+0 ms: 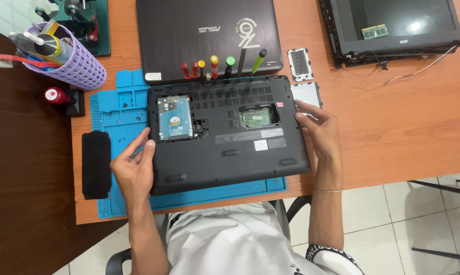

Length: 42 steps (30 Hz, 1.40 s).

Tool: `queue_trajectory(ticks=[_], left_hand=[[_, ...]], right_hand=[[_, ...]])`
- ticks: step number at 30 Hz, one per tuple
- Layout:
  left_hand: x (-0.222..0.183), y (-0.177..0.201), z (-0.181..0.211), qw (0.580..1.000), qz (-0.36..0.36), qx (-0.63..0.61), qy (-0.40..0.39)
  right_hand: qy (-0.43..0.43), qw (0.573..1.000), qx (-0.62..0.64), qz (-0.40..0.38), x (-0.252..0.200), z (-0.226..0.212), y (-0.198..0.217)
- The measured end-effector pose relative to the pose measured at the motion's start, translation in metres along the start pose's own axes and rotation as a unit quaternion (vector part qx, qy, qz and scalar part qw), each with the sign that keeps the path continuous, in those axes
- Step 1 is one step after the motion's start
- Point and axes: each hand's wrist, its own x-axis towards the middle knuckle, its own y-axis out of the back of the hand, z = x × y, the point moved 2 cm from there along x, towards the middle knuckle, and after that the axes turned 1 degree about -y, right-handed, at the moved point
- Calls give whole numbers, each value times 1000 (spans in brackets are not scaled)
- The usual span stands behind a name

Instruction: The person cleans the interior components of an open laptop using a brush and luego attaches the bottom casing, pressing it down to secure it.

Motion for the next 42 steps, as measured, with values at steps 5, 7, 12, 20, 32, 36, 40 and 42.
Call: queue_trajectory(ticks=[5, 7, 12, 20, 32, 36, 40, 42], left_hand=[[-2, 1, 13, 999, 15, 39, 34], [-4, 1, 15, 997, 15, 63, 48], [-5, 1, 12, 1000, 9, 19, -8], [-4, 0, -4, 998, 21, 53, 9], [-4, 9, -16, 999, 41, 10, 29], [-1, 5, -14, 999, 31, 10, 4], [2, -1, -8, 1000, 18, 16, 3], [5, -1, -2, 1000, 20, 21, 7]], right_hand=[[1, 999, -50, 3, -5, -11, -1], [-3, 999, -53, 7, -6, -13, -1], [-11, 997, -71, 10, -9, -11, 0], [-6, 998, -59, 13, -9, -5, 0], [16, 997, -73, -6, -9, 0, -11], [19, 998, -68, 5, -9, 0, -9], [17, 997, -74, 22, -9, 0, -3], [14, 998, -57, 18, -8, -2, -2]])
